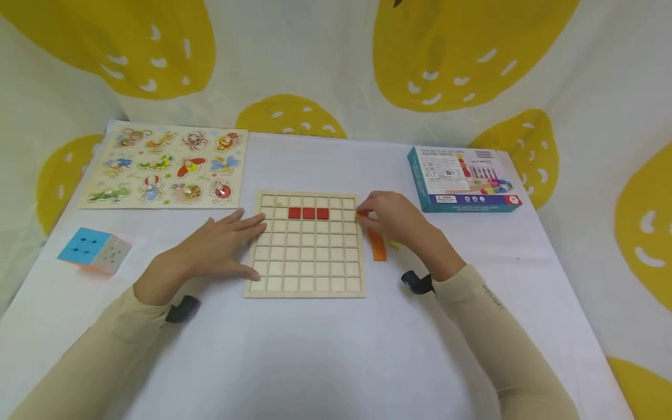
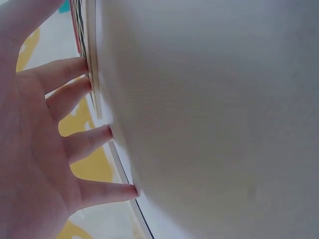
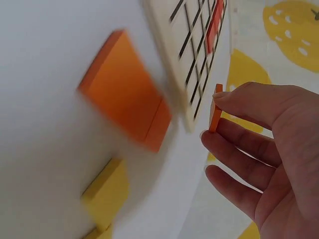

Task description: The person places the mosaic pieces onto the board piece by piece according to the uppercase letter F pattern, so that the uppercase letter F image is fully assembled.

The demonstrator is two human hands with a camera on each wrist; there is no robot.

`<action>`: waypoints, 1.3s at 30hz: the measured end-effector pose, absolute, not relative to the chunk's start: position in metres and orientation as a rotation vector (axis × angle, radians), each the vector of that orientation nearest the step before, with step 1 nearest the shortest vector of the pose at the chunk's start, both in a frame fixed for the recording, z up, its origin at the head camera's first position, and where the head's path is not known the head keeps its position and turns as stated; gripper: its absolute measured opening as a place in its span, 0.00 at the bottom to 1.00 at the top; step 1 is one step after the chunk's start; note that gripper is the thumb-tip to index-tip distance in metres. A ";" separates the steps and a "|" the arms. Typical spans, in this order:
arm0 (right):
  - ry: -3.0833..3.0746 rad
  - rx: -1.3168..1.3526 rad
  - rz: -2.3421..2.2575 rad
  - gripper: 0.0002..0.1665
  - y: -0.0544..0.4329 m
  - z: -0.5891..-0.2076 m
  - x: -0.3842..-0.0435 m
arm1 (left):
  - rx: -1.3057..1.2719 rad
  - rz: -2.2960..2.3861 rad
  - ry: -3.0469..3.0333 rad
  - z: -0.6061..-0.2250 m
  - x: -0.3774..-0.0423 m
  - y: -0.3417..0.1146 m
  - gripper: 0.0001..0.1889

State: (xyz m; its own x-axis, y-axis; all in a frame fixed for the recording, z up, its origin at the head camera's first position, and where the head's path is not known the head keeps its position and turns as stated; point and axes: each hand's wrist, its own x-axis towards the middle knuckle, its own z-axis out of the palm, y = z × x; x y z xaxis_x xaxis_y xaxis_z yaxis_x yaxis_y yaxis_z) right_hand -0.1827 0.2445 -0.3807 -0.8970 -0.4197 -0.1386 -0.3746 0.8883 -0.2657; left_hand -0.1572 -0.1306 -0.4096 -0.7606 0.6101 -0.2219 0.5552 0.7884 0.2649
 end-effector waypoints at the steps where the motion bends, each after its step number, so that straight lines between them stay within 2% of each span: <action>1: 2.854 -0.614 -0.341 0.16 0.238 -0.379 -0.183 | 0.895 0.263 2.683 -0.409 -0.157 -0.130 0.58; 11: 2.789 -0.930 -0.368 0.15 0.175 -0.381 -0.185 | 0.851 0.274 2.673 -0.408 -0.155 -0.128 0.58; 21: 2.782 -1.136 -0.371 0.09 0.145 -0.395 -0.188 | 0.864 0.265 2.684 -0.406 -0.155 -0.127 0.57; 39: 2.826 -1.126 -0.376 0.09 0.129 -0.402 -0.188 | 0.858 0.258 2.680 -0.407 -0.155 -0.126 0.57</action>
